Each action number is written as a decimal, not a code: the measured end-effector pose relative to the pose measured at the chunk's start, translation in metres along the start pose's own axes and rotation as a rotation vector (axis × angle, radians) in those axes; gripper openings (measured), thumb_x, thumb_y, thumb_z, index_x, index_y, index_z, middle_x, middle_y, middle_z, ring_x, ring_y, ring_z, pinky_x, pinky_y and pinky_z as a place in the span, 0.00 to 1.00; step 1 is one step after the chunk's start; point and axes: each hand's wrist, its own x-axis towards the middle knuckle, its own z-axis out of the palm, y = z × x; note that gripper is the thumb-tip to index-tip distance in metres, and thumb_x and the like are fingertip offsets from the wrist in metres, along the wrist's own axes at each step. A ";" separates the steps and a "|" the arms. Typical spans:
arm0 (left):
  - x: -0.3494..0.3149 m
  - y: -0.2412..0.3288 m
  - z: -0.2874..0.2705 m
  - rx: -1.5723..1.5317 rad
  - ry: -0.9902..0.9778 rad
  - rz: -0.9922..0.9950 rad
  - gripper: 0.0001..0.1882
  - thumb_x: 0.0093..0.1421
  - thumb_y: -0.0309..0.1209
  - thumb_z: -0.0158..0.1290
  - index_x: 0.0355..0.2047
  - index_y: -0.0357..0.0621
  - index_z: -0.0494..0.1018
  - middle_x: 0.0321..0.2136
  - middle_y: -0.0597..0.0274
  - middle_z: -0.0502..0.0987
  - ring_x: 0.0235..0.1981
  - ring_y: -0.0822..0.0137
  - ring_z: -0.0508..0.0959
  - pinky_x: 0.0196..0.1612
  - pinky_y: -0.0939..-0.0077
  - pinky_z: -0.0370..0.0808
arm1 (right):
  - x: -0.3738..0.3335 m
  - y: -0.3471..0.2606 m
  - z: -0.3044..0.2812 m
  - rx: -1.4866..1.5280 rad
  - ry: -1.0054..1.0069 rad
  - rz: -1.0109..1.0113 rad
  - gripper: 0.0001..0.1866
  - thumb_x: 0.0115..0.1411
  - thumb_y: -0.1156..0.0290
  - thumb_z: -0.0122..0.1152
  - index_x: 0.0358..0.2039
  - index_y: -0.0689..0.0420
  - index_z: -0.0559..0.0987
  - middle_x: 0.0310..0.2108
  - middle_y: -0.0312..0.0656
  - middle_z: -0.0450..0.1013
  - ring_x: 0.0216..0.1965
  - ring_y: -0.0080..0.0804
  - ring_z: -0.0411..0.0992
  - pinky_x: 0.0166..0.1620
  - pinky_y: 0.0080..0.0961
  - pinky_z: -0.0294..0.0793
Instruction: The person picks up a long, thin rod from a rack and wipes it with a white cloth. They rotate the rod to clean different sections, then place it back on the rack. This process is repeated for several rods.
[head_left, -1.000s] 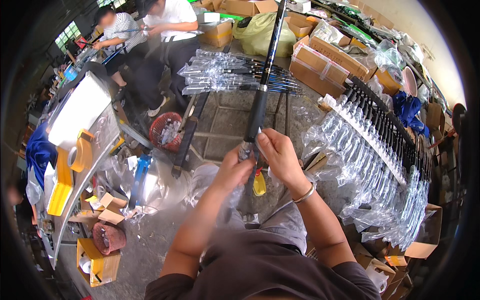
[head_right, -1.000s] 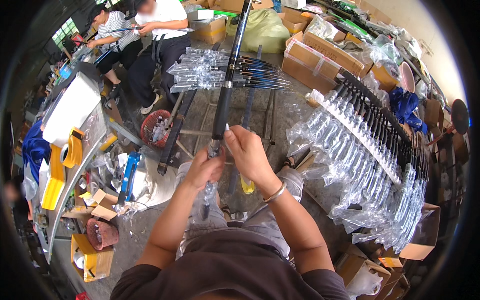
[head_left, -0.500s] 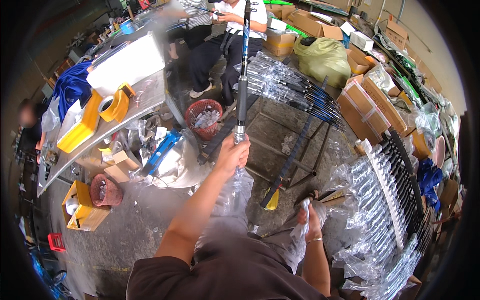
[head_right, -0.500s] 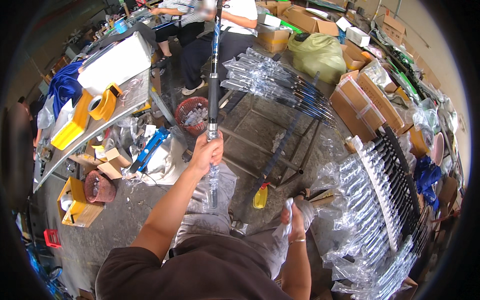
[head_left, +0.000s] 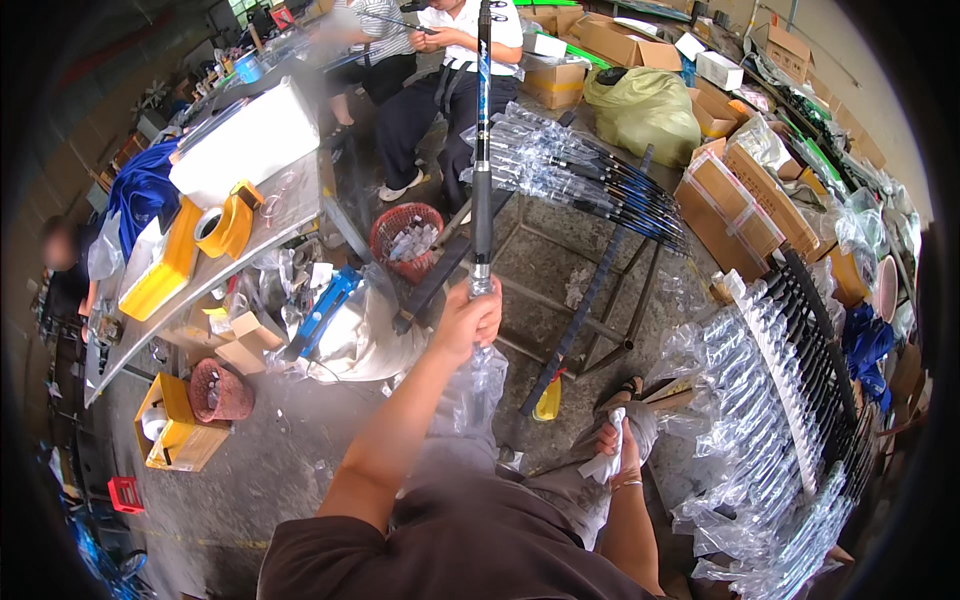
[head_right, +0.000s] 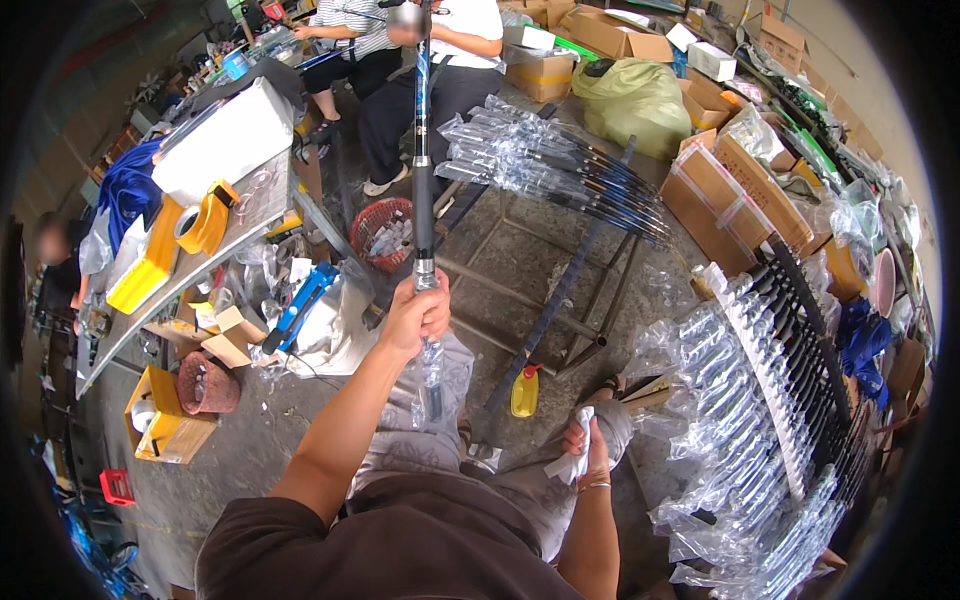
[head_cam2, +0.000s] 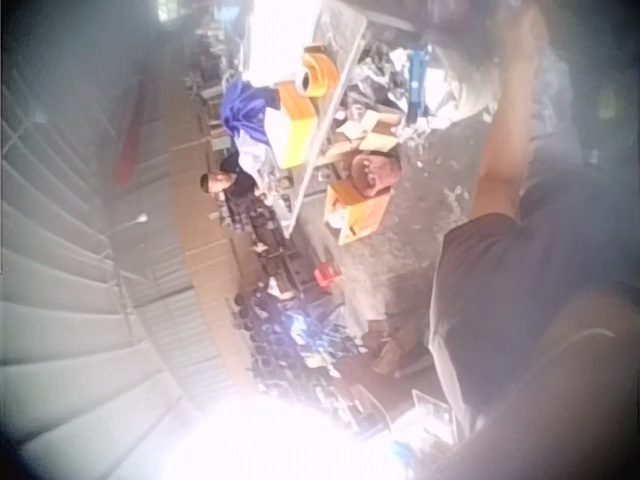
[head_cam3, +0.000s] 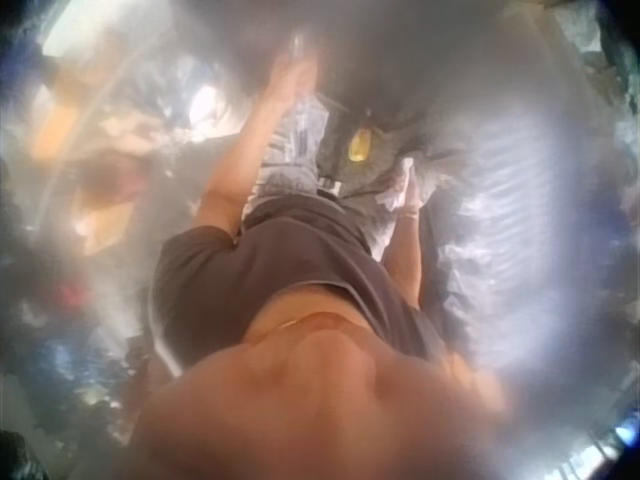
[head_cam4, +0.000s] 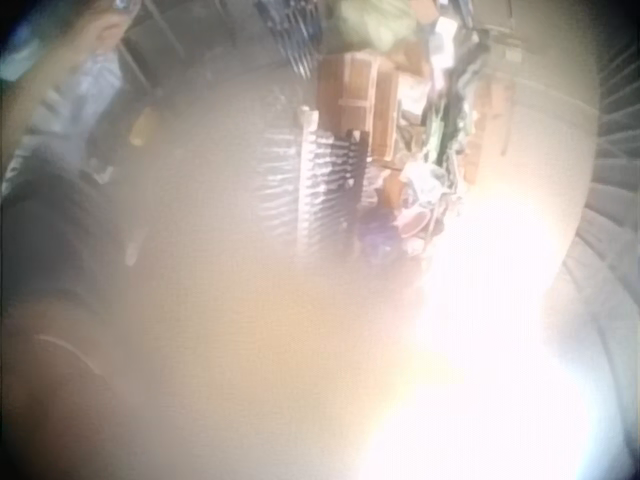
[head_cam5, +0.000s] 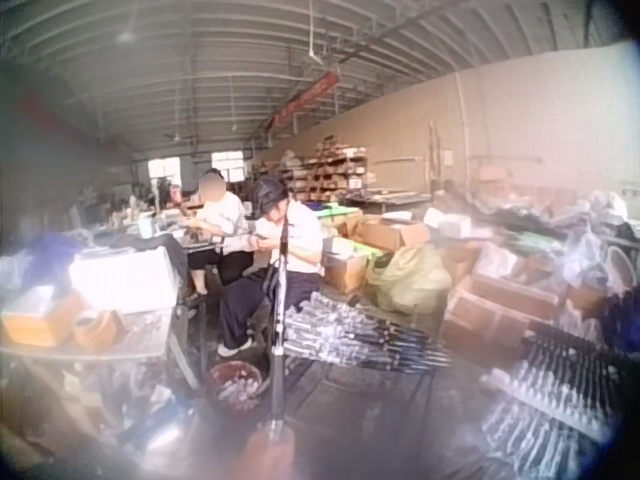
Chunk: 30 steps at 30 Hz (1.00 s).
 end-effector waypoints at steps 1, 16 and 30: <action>0.000 0.000 -0.001 -0.016 -0.020 -0.007 0.03 0.59 0.24 0.44 0.34 0.43 0.64 0.11 0.71 0.57 0.08 0.79 0.55 0.11 0.81 0.53 | -0.001 0.000 0.001 0.007 -0.002 -0.001 0.17 0.68 0.53 0.45 0.36 0.54 0.68 0.22 0.31 0.59 0.19 0.19 0.54 0.20 0.15 0.56; 0.001 -0.002 0.001 -0.020 -0.112 -0.048 0.02 0.59 0.24 0.45 0.33 0.43 0.64 0.12 0.72 0.57 0.08 0.79 0.56 0.12 0.81 0.54 | -0.002 -0.001 0.007 0.030 0.017 0.011 0.16 0.68 0.54 0.45 0.35 0.54 0.68 0.23 0.32 0.59 0.19 0.19 0.53 0.19 0.15 0.56; -0.001 -0.006 0.009 -0.003 -0.012 -0.049 0.02 0.60 0.23 0.44 0.33 0.43 0.64 0.11 0.71 0.58 0.08 0.80 0.56 0.11 0.82 0.54 | 0.003 -0.003 -0.008 0.082 -0.062 0.058 0.17 0.67 0.53 0.46 0.40 0.55 0.69 0.24 0.33 0.59 0.21 0.21 0.55 0.21 0.16 0.58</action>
